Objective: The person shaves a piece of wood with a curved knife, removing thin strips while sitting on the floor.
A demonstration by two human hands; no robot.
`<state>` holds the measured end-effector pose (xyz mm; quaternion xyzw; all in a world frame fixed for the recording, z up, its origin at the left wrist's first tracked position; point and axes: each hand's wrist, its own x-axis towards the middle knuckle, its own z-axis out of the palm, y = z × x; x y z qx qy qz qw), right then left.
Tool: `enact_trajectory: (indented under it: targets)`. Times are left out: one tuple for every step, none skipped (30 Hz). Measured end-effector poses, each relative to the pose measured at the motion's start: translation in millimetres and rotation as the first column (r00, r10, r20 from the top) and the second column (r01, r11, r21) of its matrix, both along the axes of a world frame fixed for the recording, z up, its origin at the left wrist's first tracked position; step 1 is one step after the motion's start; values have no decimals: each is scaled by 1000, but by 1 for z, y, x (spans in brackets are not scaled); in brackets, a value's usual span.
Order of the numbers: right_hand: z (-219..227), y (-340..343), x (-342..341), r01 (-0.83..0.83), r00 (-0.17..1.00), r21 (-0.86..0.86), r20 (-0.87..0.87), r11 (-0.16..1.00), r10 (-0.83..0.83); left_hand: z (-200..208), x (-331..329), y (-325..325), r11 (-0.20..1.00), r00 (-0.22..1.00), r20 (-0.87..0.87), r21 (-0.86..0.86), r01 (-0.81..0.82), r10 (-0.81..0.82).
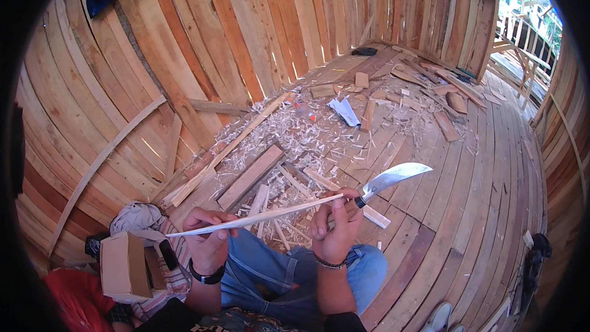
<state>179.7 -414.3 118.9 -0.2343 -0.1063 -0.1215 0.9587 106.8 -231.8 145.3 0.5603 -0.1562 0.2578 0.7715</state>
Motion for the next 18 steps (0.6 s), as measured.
enact_trajectory:
  targets:
    - [0, -2, 2, -9, 1000, -4, 14, 1000, 9, -1, 1, 3, 1000, 1000, 9, 2, 17, -17]
    - [0, -4, 2, -15, 1000, -10, 22, 1000, 15, -2, 1, 5, 999, 999, 19, 3, 33, -33]
    - [-1, -6, 3, -21, 999, -16, 29, 1000, 22, -1, 0, 5, 999, 999, 20, -13, 43, -42]
    - [-1, -8, 3, -27, 999, -23, 37, 999, 27, 1, 0, 4, 998, 998, 21, -31, 53, -52]
    - [-1, -9, 4, -31, 998, -19, 56, 999, 32, 2, 0, 4, 997, 998, 23, -49, 63, -62]
    - [-2, -9, 3, -35, 997, -14, 74, 999, 36, 2, 0, 5, 997, 998, 27, -40, 62, -61]
    - [-3, -9, 3, -40, 995, -9, 92, 999, 41, 1, 0, 7, 998, 998, 30, -30, 59, -58]
    - [-2, -8, 3, -47, 994, -6, 102, 999, 47, 0, 0, 9, 998, 998, 33, -20, 56, -55]
    - [-2, -7, 3, -53, 992, -3, 112, 999, 53, -1, 0, 10, 999, 998, 31, -11, 49, -49]
    - [-2, -7, 3, -57, 991, -1, 122, 998, 56, -1, 1, 11, 999, 999, 31, -4, 44, -44]
    - [-2, -6, 3, -51, 992, -13, 118, 999, 52, -2, 1, 12, 999, 999, 30, 4, 40, -40]
    - [-3, -6, 3, -45, 992, -25, 113, 999, 47, 0, 1, 11, 997, 998, 6, -40, 61, -61]
    - [-3, -6, 4, -40, 993, -35, 111, 999, 44, 3, 0, 9, 993, 997, -15, -81, 81, -82]
    - [-3, -5, 3, -32, 995, -31, 90, 999, 35, 5, -1, 7, 987, 994, -35, -124, 99, -104]
    - [-3, -5, 2, -23, 997, -26, 68, 999, 25, 6, -1, 7, 982, 992, -33, -147, 114, -120]
    - [-2, -4, 2, -15, 999, -22, 46, 1000, 16, 7, -1, 7, 977, 990, -31, -171, 129, -136]
    - [-2, -4, 2, -18, 997, -14, 72, 1000, 19, 7, 0, 7, 970, 988, -28, -195, 144, -152]
    - [-1, -4, 2, -22, 995, -7, 97, 1000, 22, 7, 0, 8, 974, 989, -20, -175, 141, -147]
